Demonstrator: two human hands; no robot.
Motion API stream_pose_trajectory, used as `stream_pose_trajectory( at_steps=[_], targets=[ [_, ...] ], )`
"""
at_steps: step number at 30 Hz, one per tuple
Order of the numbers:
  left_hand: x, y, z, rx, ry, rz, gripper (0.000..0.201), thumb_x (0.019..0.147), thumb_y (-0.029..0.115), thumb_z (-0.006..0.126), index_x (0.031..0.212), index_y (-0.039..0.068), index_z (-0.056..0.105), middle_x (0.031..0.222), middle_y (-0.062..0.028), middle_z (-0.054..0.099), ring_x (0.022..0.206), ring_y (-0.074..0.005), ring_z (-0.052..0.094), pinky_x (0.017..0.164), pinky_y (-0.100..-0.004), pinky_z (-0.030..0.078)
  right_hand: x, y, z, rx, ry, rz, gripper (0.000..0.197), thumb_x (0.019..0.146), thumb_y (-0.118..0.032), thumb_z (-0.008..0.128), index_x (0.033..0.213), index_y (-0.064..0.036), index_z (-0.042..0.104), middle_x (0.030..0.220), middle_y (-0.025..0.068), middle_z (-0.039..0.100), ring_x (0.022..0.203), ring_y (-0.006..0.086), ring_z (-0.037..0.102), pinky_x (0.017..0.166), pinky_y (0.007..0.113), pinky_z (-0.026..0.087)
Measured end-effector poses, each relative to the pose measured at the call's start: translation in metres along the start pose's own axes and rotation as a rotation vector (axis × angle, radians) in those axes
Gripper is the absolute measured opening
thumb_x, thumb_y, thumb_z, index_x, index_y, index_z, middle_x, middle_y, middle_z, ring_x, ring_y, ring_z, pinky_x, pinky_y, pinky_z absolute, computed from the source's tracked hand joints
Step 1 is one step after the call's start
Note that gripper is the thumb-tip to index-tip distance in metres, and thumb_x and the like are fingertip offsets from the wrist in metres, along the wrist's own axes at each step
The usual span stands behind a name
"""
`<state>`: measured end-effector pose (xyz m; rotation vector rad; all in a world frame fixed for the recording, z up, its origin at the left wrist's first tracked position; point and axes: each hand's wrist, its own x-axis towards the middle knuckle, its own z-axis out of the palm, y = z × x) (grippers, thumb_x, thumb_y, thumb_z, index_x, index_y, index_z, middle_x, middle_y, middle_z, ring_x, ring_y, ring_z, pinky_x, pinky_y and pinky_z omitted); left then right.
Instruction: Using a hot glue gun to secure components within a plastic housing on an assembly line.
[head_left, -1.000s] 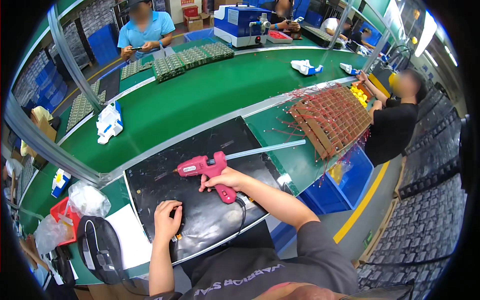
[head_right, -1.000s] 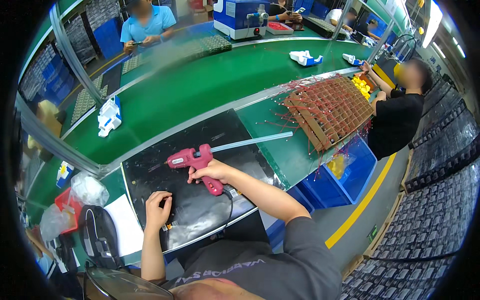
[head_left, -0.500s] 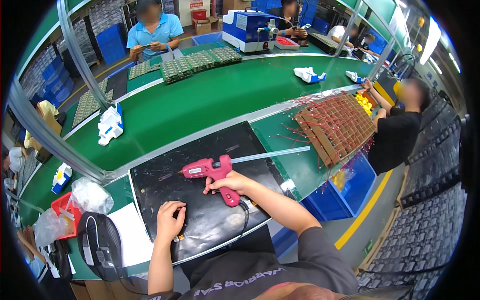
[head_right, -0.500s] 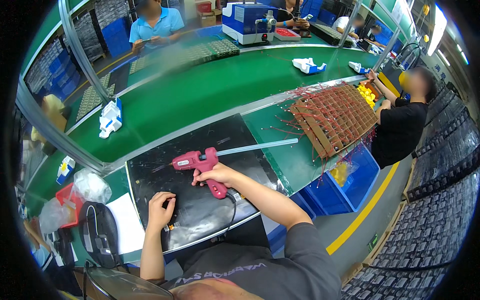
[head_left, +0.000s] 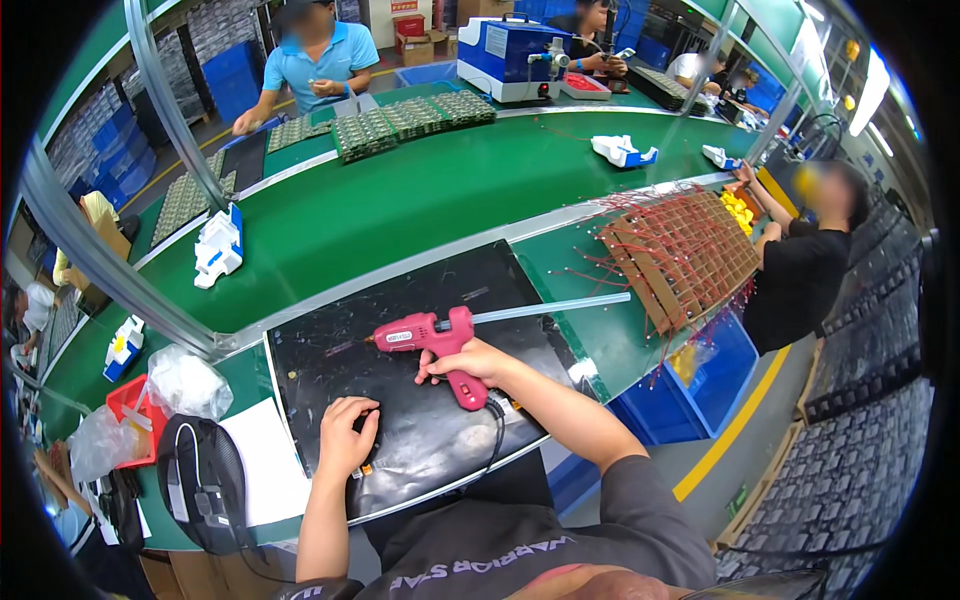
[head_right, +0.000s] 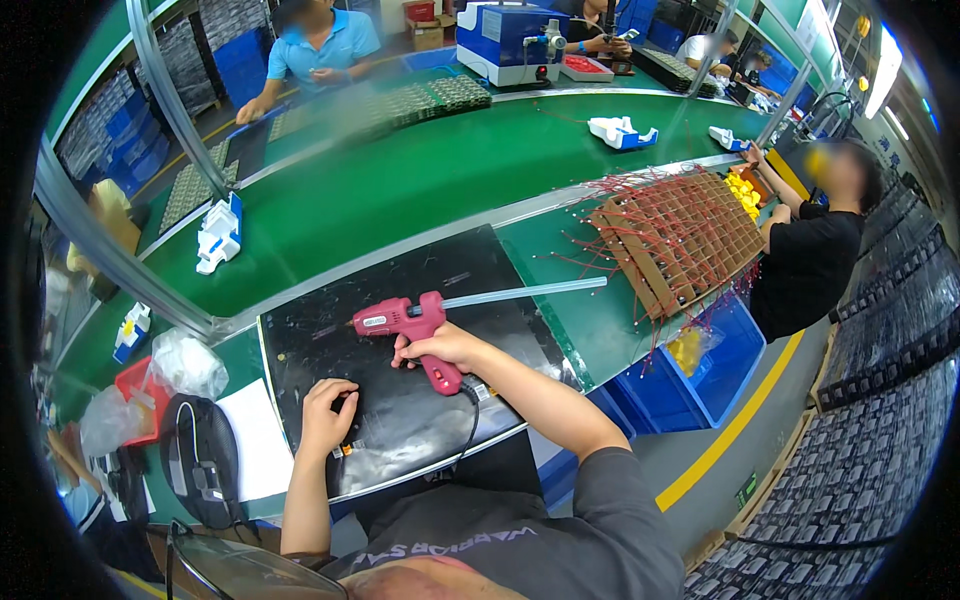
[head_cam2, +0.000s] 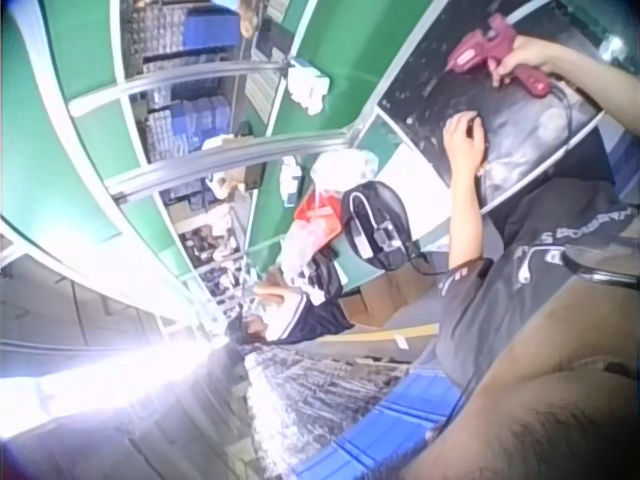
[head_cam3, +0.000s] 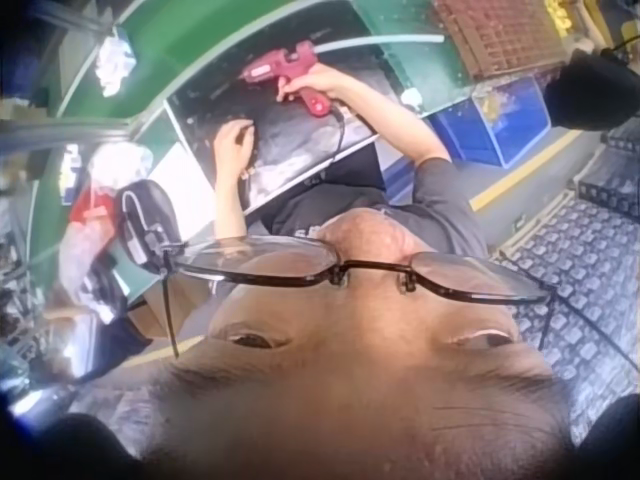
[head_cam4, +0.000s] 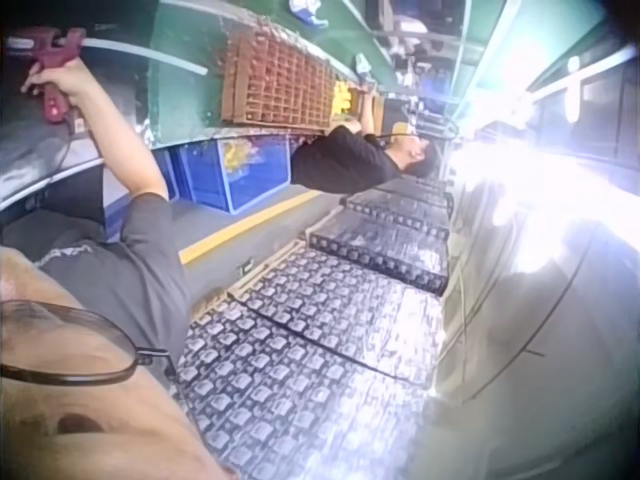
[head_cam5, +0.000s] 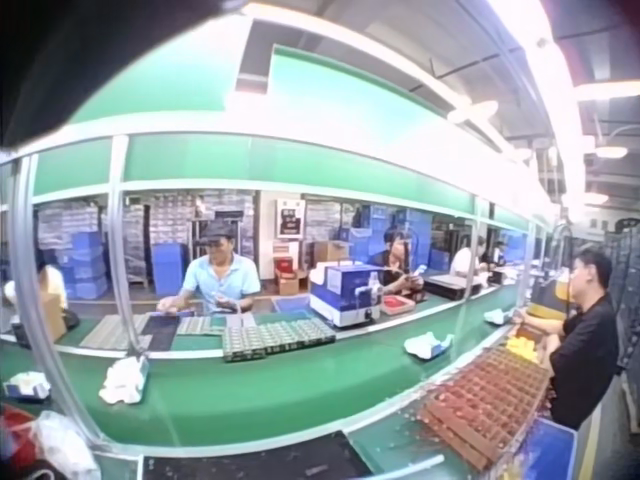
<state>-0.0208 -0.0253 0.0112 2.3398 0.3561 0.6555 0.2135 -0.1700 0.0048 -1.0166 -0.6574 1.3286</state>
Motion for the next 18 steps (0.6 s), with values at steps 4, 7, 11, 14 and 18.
stream_pose_trajectory(
  at_steps=[4, 7, 11, 14, 18],
  targets=[
    [0.0, 0.0019, -0.0021, 0.01, -0.014, -0.008, 0.012, 0.075, 0.004, 0.068, 0.087, 0.003, 0.066, 0.087, -0.0092, 0.067, 0.076, -0.0251, 0.063, 0.072, -0.0346, 0.048, 0.0009, 0.0, 0.0003, 0.013, 0.004, -0.002, 0.015, 0.081, -0.002, 0.065, 0.095, -0.0011, 0.061, 0.091, 0.0109, 0.066, 0.092, 0.0252, 0.068, 0.074, 0.032, 0.053],
    [0.0005, 0.0019, -0.001, 0.007, -0.012, -0.002, 0.012, 0.075, 0.004, 0.068, 0.087, 0.003, 0.066, 0.087, -0.0091, 0.067, 0.076, -0.0252, 0.062, 0.072, -0.0345, 0.048, -0.0002, -0.0012, 0.0001, 0.012, 0.008, 0.0, 0.015, 0.08, -0.001, 0.065, 0.094, -0.0008, 0.061, 0.091, 0.0108, 0.066, 0.092, 0.0249, 0.068, 0.074, 0.032, 0.053],
    [-0.0009, 0.0012, -0.0018, 0.013, -0.013, -0.006, 0.012, 0.075, 0.004, 0.068, 0.087, 0.003, 0.066, 0.087, -0.0089, 0.067, 0.077, -0.0253, 0.062, 0.073, -0.0346, 0.048, 0.0003, -0.0003, 0.0003, 0.023, 0.0, -0.005, 0.014, 0.08, -0.001, 0.065, 0.094, -0.0007, 0.062, 0.091, 0.0108, 0.066, 0.092, 0.0247, 0.068, 0.074, 0.032, 0.053],
    [-0.0012, -0.0001, -0.0014, 0.024, -0.017, -0.01, 0.011, 0.075, 0.005, 0.068, 0.087, 0.004, 0.067, 0.087, -0.0088, 0.067, 0.077, -0.0254, 0.062, 0.073, -0.0348, 0.048, -0.0004, -0.0014, 0.0013, 0.009, 0.003, -0.005, 0.014, 0.081, -0.002, 0.065, 0.094, -0.0008, 0.061, 0.09, 0.0108, 0.066, 0.093, 0.0247, 0.068, 0.074, 0.032, 0.053],
    [0.0, 0.0018, -0.0019, 0.027, -0.016, -0.011, 0.011, 0.076, 0.005, 0.068, 0.086, 0.004, 0.067, 0.087, -0.0087, 0.067, 0.078, -0.0255, 0.062, 0.073, -0.0351, 0.048, -0.0005, -0.0018, 0.0013, 0.006, 0.0, -0.001, 0.015, 0.081, -0.002, 0.065, 0.095, -0.0012, 0.061, 0.091, 0.0108, 0.066, 0.094, 0.025, 0.067, 0.075, 0.033, 0.053]
  ],
)
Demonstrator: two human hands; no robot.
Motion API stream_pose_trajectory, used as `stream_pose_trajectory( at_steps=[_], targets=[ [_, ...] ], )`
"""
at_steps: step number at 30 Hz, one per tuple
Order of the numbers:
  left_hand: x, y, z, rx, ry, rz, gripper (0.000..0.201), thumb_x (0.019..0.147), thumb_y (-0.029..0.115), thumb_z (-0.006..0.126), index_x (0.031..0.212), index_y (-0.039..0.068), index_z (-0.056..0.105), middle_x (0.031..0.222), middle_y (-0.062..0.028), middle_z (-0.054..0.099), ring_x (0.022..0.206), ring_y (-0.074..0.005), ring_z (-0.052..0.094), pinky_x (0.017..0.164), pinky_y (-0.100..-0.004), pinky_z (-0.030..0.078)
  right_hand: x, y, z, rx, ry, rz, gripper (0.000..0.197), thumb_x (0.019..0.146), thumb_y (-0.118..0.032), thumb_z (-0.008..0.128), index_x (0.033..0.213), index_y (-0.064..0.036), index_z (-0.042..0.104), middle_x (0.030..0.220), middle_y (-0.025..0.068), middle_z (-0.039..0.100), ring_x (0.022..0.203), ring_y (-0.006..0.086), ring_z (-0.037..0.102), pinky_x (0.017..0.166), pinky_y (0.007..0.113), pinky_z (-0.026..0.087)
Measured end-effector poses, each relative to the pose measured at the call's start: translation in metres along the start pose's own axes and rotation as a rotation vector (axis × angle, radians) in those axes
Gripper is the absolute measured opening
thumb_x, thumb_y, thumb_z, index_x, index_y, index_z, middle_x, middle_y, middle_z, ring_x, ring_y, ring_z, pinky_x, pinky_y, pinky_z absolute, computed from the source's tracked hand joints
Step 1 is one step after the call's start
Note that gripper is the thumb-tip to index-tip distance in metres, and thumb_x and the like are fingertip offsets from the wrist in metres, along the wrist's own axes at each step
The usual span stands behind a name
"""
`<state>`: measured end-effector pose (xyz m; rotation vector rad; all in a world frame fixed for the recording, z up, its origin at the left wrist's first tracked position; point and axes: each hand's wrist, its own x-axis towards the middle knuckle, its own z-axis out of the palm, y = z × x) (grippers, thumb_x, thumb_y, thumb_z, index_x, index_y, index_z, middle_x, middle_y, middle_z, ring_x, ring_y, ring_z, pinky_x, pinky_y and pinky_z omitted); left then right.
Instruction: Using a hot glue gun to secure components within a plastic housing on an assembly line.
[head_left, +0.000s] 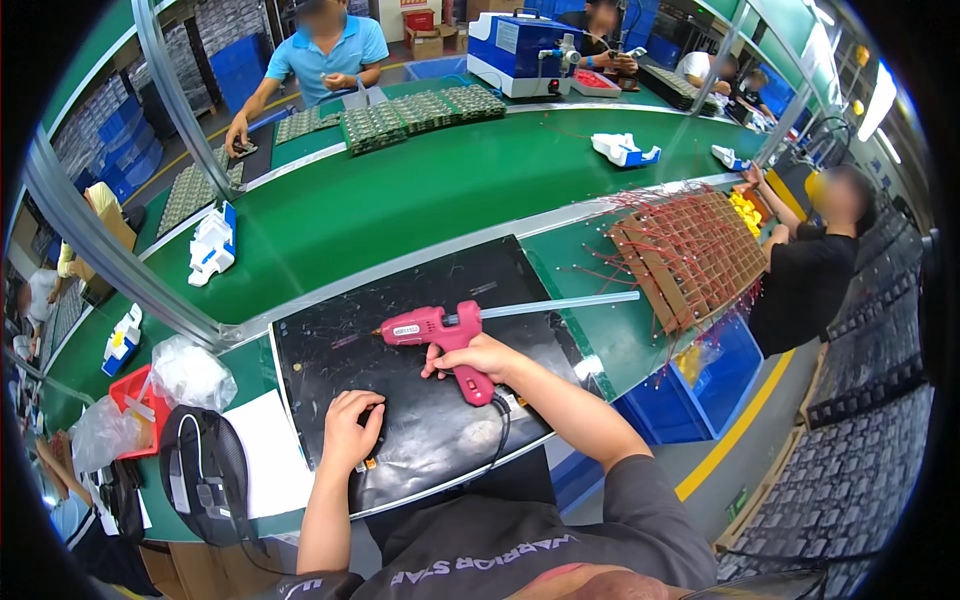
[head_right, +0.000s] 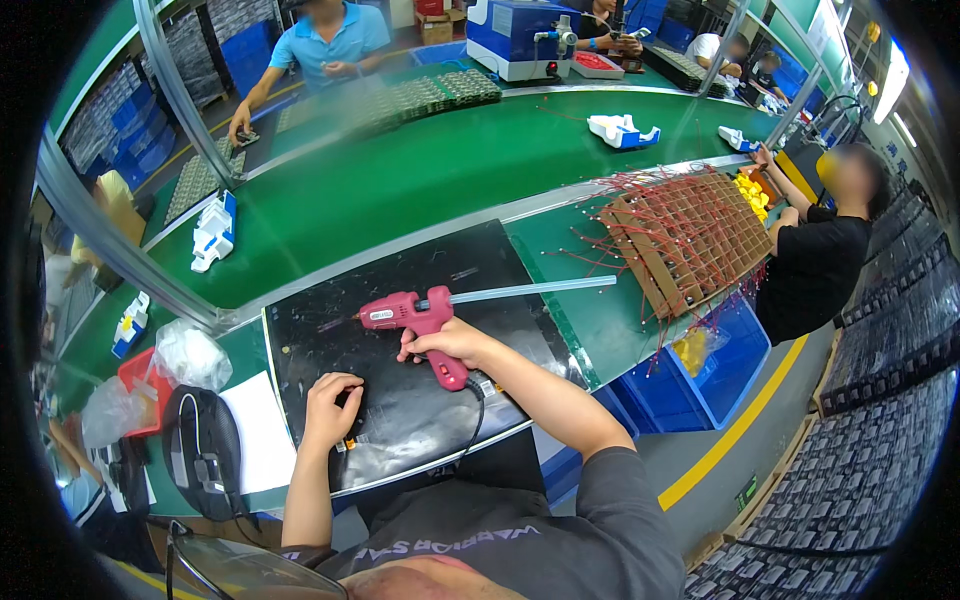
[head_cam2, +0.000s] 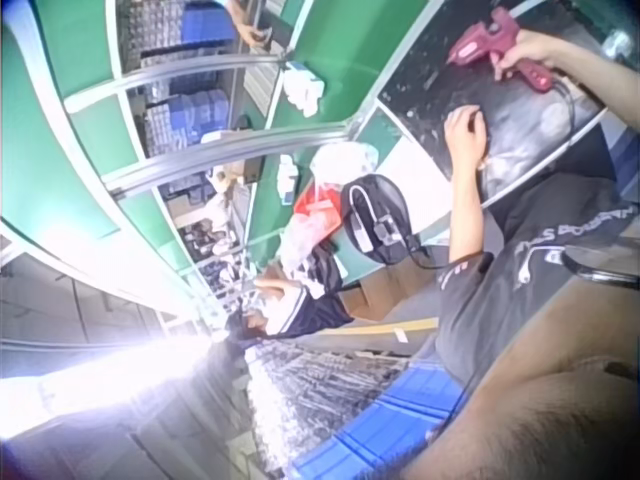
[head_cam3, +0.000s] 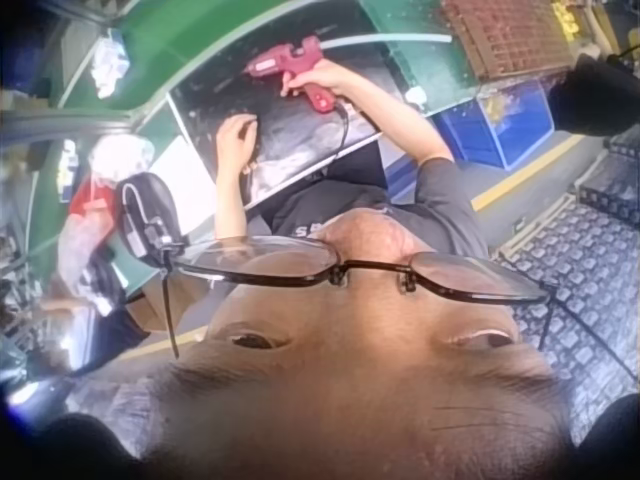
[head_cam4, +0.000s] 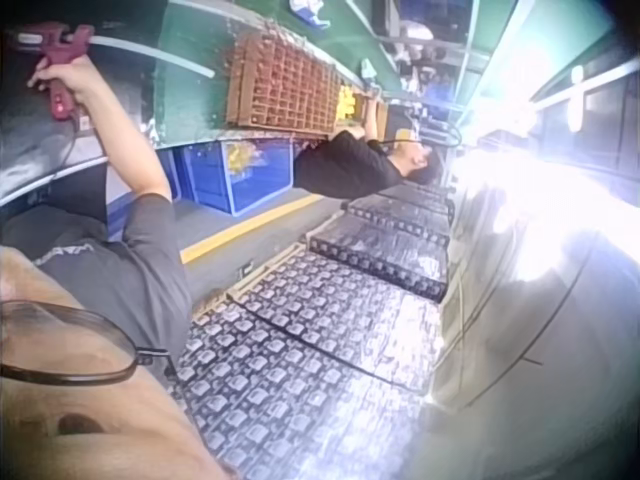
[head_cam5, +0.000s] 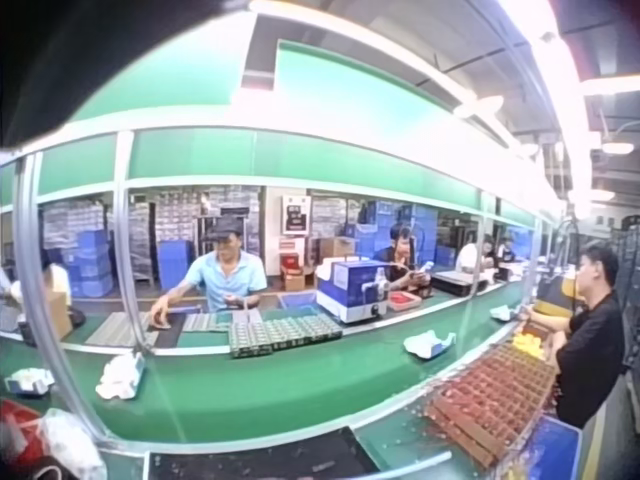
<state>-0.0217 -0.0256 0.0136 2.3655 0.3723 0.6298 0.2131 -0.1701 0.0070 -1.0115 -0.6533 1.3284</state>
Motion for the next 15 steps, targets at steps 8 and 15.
stream_pose_trajectory(
  at_steps=[8, 15],
  targets=[
    [0.0006, 0.0009, -0.001, -0.004, 0.0, 0.002, 0.01, 0.076, 0.005, 0.067, 0.086, 0.004, 0.067, 0.087, -0.0086, 0.067, 0.078, -0.0258, 0.062, 0.073, -0.0353, 0.047, 0.0, -0.0011, 0.0017, 0.011, 0.012, -0.008, 0.014, 0.081, -0.001, 0.065, 0.093, -0.0027, 0.06, 0.088, 0.0113, 0.066, 0.089, 0.0234, 0.068, 0.07, 0.032, 0.052],
    [-0.0003, 0.0003, 0.0004, -0.002, -0.001, 0.003, 0.01, 0.076, 0.005, 0.067, 0.086, 0.004, 0.067, 0.086, -0.0088, 0.067, 0.078, -0.0261, 0.062, 0.073, -0.0354, 0.047, -0.0001, 0.0016, -0.0001, 0.01, 0.008, -0.011, 0.014, 0.081, -0.001, 0.065, 0.093, -0.0027, 0.06, 0.088, 0.0106, 0.066, 0.089, 0.0234, 0.068, 0.07, 0.032, 0.052]
  ],
)
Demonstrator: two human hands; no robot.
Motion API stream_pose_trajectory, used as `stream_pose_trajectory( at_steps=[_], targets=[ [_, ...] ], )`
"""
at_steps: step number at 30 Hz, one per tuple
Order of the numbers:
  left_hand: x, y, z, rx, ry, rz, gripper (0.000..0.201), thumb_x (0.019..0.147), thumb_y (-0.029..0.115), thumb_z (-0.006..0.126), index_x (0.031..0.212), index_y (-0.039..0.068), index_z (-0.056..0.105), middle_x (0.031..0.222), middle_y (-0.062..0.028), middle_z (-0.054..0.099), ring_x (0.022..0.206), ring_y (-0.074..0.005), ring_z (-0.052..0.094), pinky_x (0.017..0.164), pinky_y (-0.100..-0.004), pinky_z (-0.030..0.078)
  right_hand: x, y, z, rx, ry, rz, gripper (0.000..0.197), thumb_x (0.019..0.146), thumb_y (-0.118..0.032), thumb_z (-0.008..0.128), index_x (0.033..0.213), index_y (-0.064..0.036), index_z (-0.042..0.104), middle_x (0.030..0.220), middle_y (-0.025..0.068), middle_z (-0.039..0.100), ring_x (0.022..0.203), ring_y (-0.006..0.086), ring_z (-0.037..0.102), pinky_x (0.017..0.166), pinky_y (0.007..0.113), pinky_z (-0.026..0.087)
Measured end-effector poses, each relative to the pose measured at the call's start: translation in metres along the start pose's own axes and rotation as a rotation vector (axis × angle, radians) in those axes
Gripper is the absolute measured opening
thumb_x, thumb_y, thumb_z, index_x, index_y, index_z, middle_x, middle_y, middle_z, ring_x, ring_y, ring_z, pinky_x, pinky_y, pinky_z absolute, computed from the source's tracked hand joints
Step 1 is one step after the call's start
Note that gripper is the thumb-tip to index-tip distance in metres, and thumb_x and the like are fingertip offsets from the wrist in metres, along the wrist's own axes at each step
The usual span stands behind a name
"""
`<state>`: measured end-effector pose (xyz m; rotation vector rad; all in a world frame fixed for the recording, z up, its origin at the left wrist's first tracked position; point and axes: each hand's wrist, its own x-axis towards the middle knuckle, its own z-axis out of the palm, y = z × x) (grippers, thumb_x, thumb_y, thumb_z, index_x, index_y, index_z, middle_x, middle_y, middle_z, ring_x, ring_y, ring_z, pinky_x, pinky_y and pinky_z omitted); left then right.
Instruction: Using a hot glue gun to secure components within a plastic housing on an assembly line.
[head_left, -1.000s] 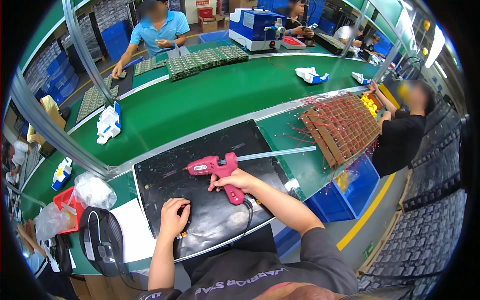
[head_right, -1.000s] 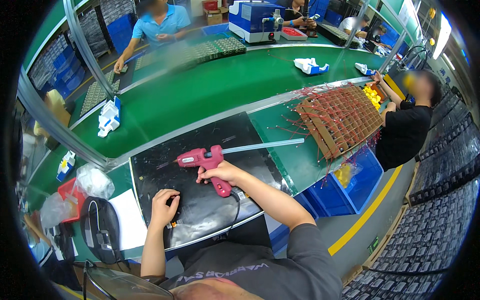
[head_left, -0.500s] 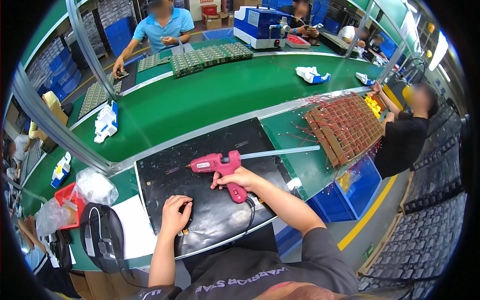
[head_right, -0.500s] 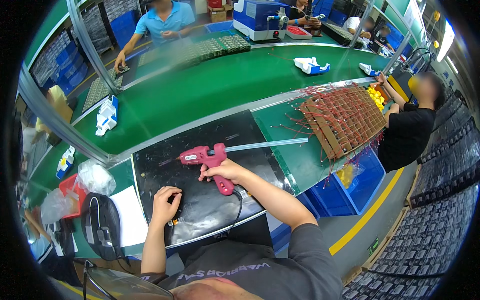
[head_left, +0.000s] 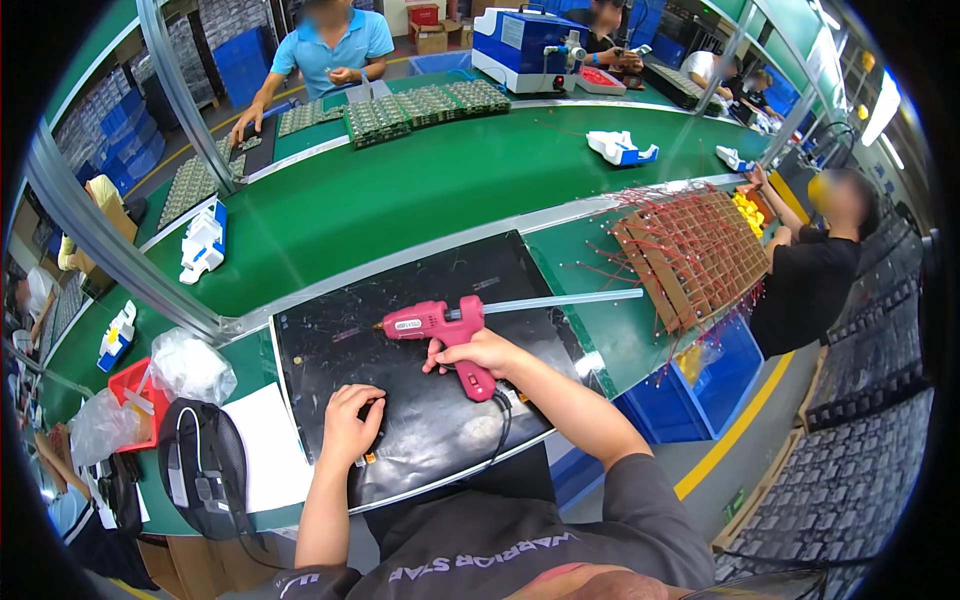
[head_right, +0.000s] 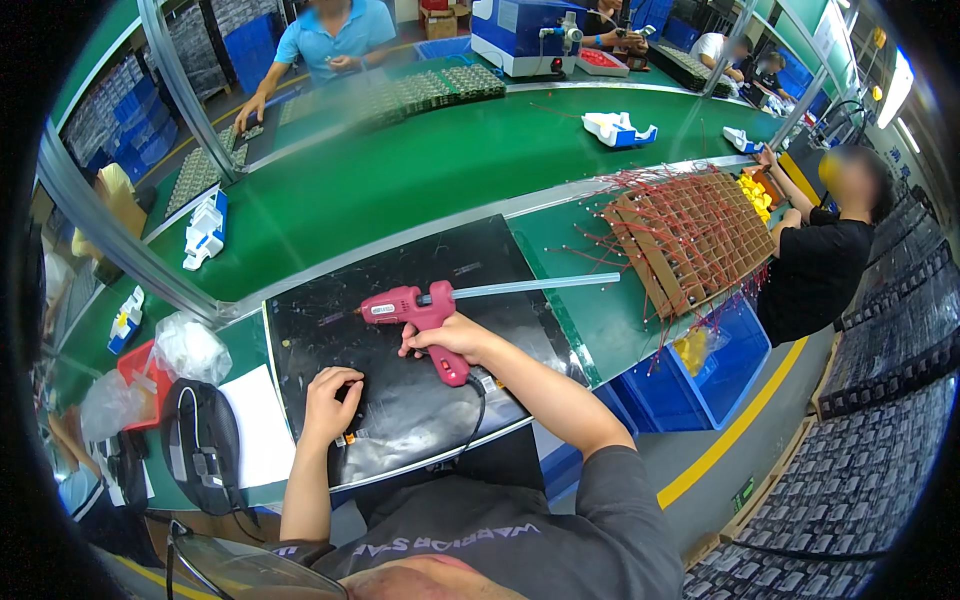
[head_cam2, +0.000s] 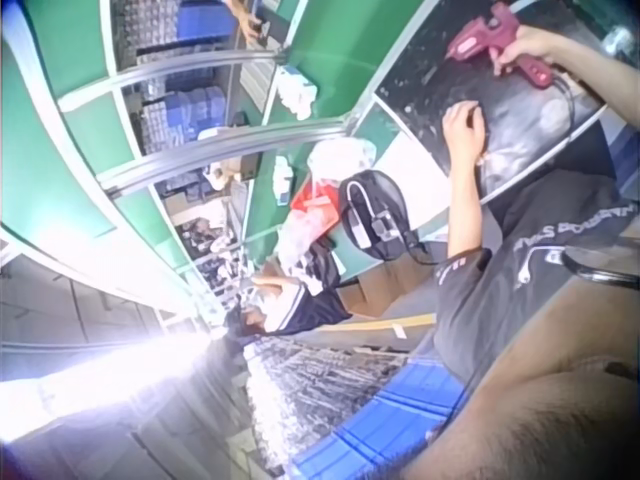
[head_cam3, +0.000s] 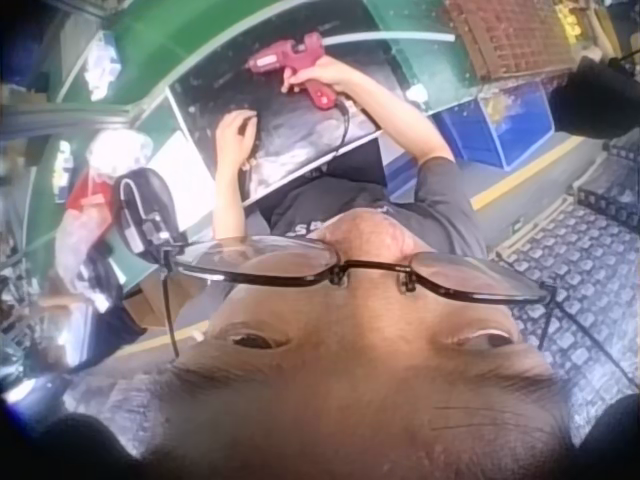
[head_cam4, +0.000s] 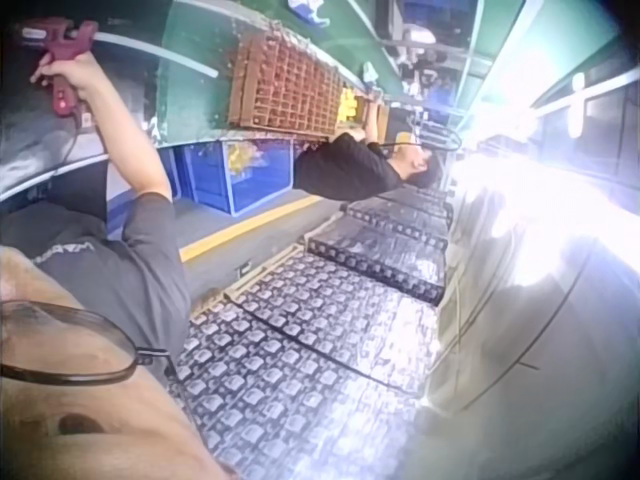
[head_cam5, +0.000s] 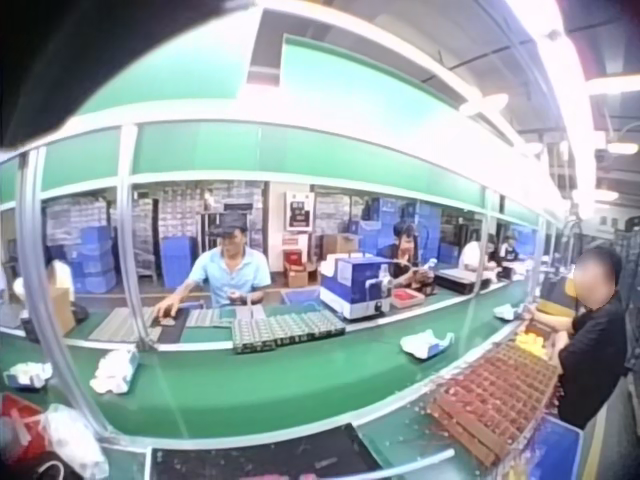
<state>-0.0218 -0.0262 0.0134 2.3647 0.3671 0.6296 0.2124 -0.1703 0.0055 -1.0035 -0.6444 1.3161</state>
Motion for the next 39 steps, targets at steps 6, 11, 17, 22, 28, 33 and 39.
stream_pose_trajectory(
  at_steps=[6, 11, 17, 22, 28, 33, 39],
  targets=[
    [0.0011, 0.0002, -0.0021, 0.008, 0.005, -0.011, 0.01, 0.076, 0.005, 0.068, 0.086, 0.004, 0.067, 0.087, -0.0089, 0.067, 0.078, -0.0259, 0.062, 0.073, -0.0354, 0.047, 0.0007, -0.0031, 0.0008, -0.024, -0.004, 0.019, 0.014, 0.081, -0.005, 0.065, 0.094, -0.0021, 0.061, 0.088, 0.0098, 0.066, 0.091, 0.0229, 0.068, 0.073, 0.03, 0.052],
    [0.0031, 0.0015, -0.0019, 0.003, -0.009, -0.001, 0.01, 0.076, 0.004, 0.067, 0.086, 0.003, 0.067, 0.086, -0.0092, 0.067, 0.078, -0.026, 0.062, 0.074, -0.0353, 0.047, 0.001, -0.0007, -0.002, -0.023, -0.006, 0.015, 0.014, 0.081, -0.005, 0.065, 0.094, -0.0021, 0.061, 0.088, 0.0101, 0.067, 0.091, 0.0226, 0.067, 0.073, 0.031, 0.051],
    [0.0011, -0.0004, -0.0004, 0.015, -0.001, 0.009, 0.011, 0.076, 0.004, 0.067, 0.087, 0.003, 0.067, 0.086, -0.0096, 0.067, 0.078, -0.0263, 0.062, 0.074, -0.0355, 0.047, 0.0011, 0.0001, -0.0019, -0.019, -0.016, 0.011, 0.014, 0.081, -0.004, 0.065, 0.095, -0.0026, 0.061, 0.088, 0.01, 0.067, 0.091, 0.0221, 0.067, 0.073, 0.031, 0.051],
    [-0.0004, 0.0, -0.0011, 0.014, -0.005, -0.005, 0.011, 0.076, 0.003, 0.067, 0.087, 0.003, 0.067, 0.086, -0.0094, 0.067, 0.079, -0.0263, 0.063, 0.075, -0.0353, 0.047, 0.0009, 0.0004, -0.0003, -0.023, -0.015, -0.001, 0.015, 0.081, -0.004, 0.066, 0.094, -0.0028, 0.061, 0.089, 0.0099, 0.067, 0.09, 0.0219, 0.068, 0.072, 0.031, 0.052],
    [0.002, 0.0015, -0.0036, 0.007, -0.026, -0.002, 0.012, 0.075, 0.004, 0.069, 0.087, 0.003, 0.067, 0.085, -0.0085, 0.067, 0.078, -0.0256, 0.062, 0.074, -0.035, 0.047, 0.0024, 0.0019, -0.0021, -0.024, -0.008, 0.013, 0.016, 0.082, -0.004, 0.066, 0.096, -0.0015, 0.061, 0.091, 0.0122, 0.068, 0.091, 0.0232, 0.068, 0.073, 0.031, 0.052],
    [0.0043, 0.0022, -0.002, 0.008, -0.021, 0.011, 0.012, 0.076, 0.002, 0.068, 0.088, 0.001, 0.067, 0.086, -0.0105, 0.067, 0.078, -0.0262, 0.062, 0.074, -0.0337, 0.048, -0.0016, -0.0028, -0.0031, -0.01, 0.022, 0.017, 0.014, 0.082, -0.003, 0.066, 0.095, -0.0017, 0.061, 0.091, 0.0107, 0.067, 0.093, 0.0243, 0.068, 0.073, 0.032, 0.052],
    [0.0024, 0.0032, -0.0029, 0.013, -0.034, -0.009, 0.012, 0.074, 0.002, 0.069, 0.086, 0.003, 0.067, 0.086, -0.0078, 0.068, 0.08, -0.0255, 0.062, 0.076, -0.0349, 0.047, 0.0015, -0.0005, -0.0013, -0.03, 0.007, 0.027, 0.014, 0.081, -0.004, 0.066, 0.095, -0.0021, 0.061, 0.09, 0.0091, 0.066, 0.092, 0.0229, 0.068, 0.073, 0.031, 0.052]
  ],
)
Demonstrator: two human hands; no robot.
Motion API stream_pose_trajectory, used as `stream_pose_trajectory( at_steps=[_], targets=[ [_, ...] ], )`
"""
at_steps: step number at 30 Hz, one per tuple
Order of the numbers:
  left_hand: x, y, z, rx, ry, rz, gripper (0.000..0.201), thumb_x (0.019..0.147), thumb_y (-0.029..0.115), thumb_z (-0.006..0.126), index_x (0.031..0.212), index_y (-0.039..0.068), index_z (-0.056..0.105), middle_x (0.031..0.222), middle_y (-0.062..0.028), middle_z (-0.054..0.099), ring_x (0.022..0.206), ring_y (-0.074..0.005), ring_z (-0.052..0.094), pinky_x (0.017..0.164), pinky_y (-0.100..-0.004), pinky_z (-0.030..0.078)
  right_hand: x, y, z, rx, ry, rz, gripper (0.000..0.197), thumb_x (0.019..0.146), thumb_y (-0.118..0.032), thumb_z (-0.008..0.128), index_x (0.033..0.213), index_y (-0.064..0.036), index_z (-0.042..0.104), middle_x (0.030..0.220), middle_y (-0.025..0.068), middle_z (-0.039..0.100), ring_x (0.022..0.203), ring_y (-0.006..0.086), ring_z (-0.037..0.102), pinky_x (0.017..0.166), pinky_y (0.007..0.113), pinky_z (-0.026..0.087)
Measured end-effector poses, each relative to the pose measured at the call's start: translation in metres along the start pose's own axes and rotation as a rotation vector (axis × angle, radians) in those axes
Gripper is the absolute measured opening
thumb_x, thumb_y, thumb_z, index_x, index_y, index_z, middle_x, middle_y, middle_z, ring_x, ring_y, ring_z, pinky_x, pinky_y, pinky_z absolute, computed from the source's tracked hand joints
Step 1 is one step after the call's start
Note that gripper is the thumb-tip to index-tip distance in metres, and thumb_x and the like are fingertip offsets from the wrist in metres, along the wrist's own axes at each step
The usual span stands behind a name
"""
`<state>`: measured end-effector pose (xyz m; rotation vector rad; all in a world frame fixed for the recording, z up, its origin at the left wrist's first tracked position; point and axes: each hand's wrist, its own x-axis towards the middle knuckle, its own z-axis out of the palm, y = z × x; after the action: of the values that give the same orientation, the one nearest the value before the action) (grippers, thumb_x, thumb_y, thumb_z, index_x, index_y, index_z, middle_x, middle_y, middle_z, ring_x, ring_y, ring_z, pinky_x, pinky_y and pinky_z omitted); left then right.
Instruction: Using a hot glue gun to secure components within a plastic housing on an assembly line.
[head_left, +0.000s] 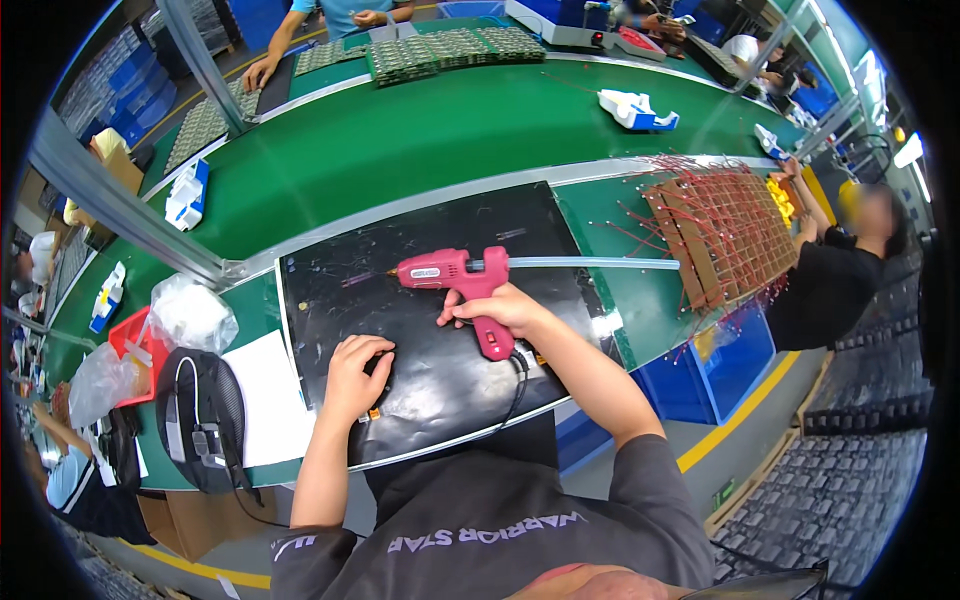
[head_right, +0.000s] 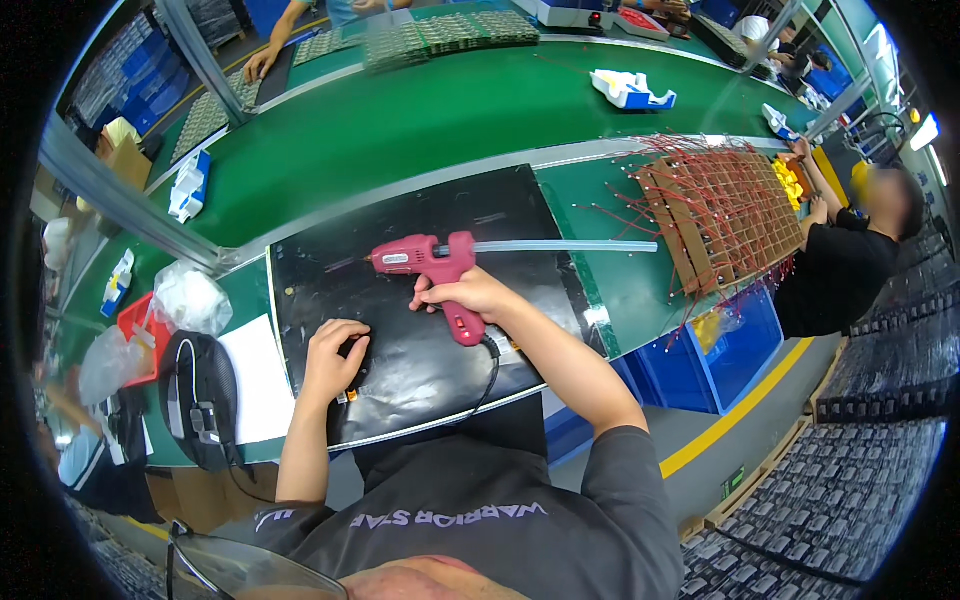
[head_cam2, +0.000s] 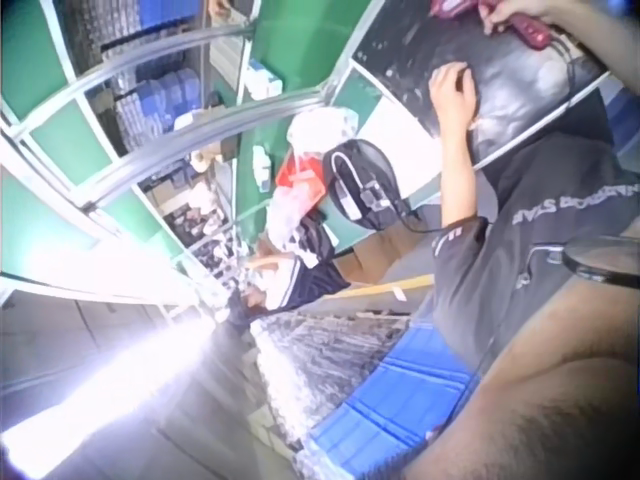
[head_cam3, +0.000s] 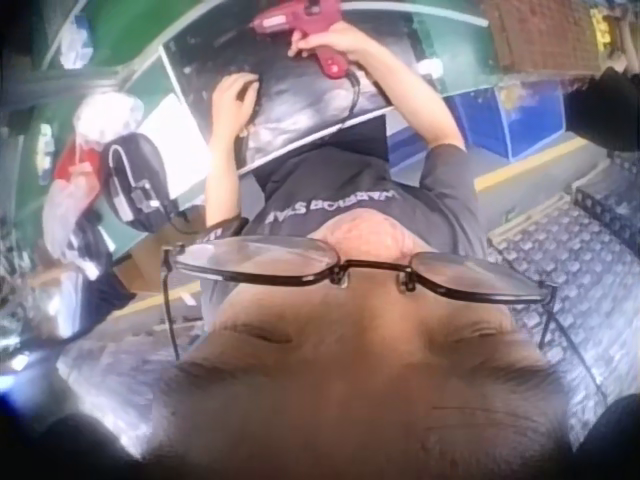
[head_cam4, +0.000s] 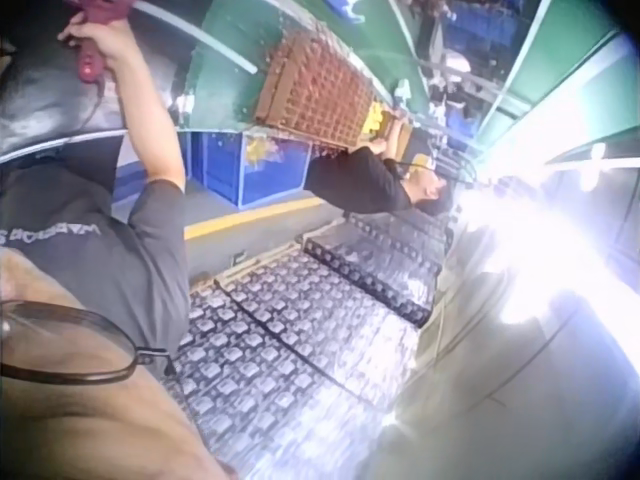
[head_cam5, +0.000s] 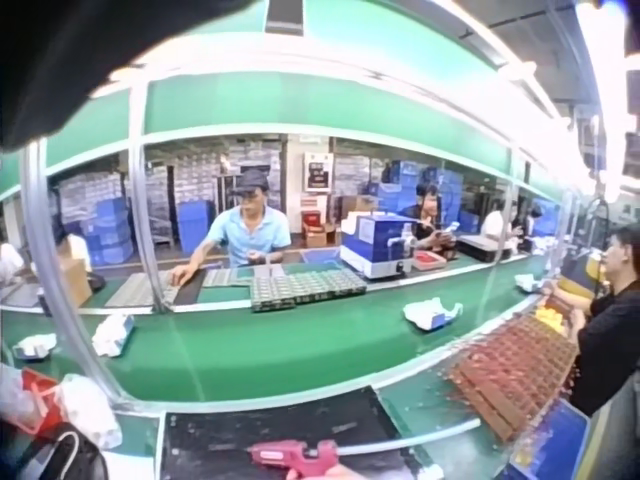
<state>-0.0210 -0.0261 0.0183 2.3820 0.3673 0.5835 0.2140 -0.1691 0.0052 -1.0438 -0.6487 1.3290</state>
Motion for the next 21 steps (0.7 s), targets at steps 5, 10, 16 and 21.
stream_pose_trajectory(
  at_steps=[5, 10, 16, 21],
  targets=[
    [-0.0004, -0.0006, 0.0001, 0.01, 0.024, 0.015, 0.012, 0.074, 0.001, 0.068, 0.087, 0.002, 0.067, 0.087, -0.01, 0.067, 0.08, -0.0266, 0.063, 0.075, -0.0346, 0.048, 0.0002, -0.0001, 0.0005, 0.012, -0.02, -0.001, 0.013, 0.081, -0.004, 0.066, 0.093, -0.0027, 0.062, 0.088, 0.009, 0.066, 0.09, 0.0218, 0.068, 0.072, 0.031, 0.052],
    [0.0007, -0.0007, 0.0014, 0.016, 0.015, 0.017, 0.012, 0.075, 0.001, 0.068, 0.087, 0.001, 0.067, 0.088, -0.0115, 0.067, 0.081, -0.0276, 0.063, 0.074, -0.0339, 0.05, -0.0009, 0.0002, -0.0006, 0.006, -0.01, -0.008, 0.013, 0.08, -0.004, 0.067, 0.093, -0.003, 0.062, 0.089, 0.0096, 0.066, 0.09, 0.0215, 0.067, 0.072, 0.031, 0.052],
    [0.0005, -0.0012, 0.0006, 0.026, 0.021, 0.026, 0.013, 0.075, 0.0, 0.068, 0.088, 0.001, 0.067, 0.088, -0.0114, 0.067, 0.08, -0.0275, 0.063, 0.074, -0.0339, 0.05, -0.0002, 0.0001, 0.0, 0.014, -0.003, -0.002, 0.013, 0.08, -0.004, 0.067, 0.092, -0.0031, 0.061, 0.088, 0.0101, 0.067, 0.089, 0.0216, 0.067, 0.072, 0.031, 0.052],
    [0.0006, 0.0006, -0.0003, 0.015, 0.012, 0.01, 0.013, 0.075, 0.001, 0.068, 0.088, 0.001, 0.067, 0.089, -0.0117, 0.067, 0.079, -0.0271, 0.064, 0.074, -0.034, 0.05, -0.0002, 0.0001, -0.0003, 0.014, -0.001, -0.002, 0.014, 0.08, -0.004, 0.067, 0.092, -0.003, 0.061, 0.088, 0.0104, 0.066, 0.089, 0.0219, 0.068, 0.072, 0.031, 0.052]
  ],
)
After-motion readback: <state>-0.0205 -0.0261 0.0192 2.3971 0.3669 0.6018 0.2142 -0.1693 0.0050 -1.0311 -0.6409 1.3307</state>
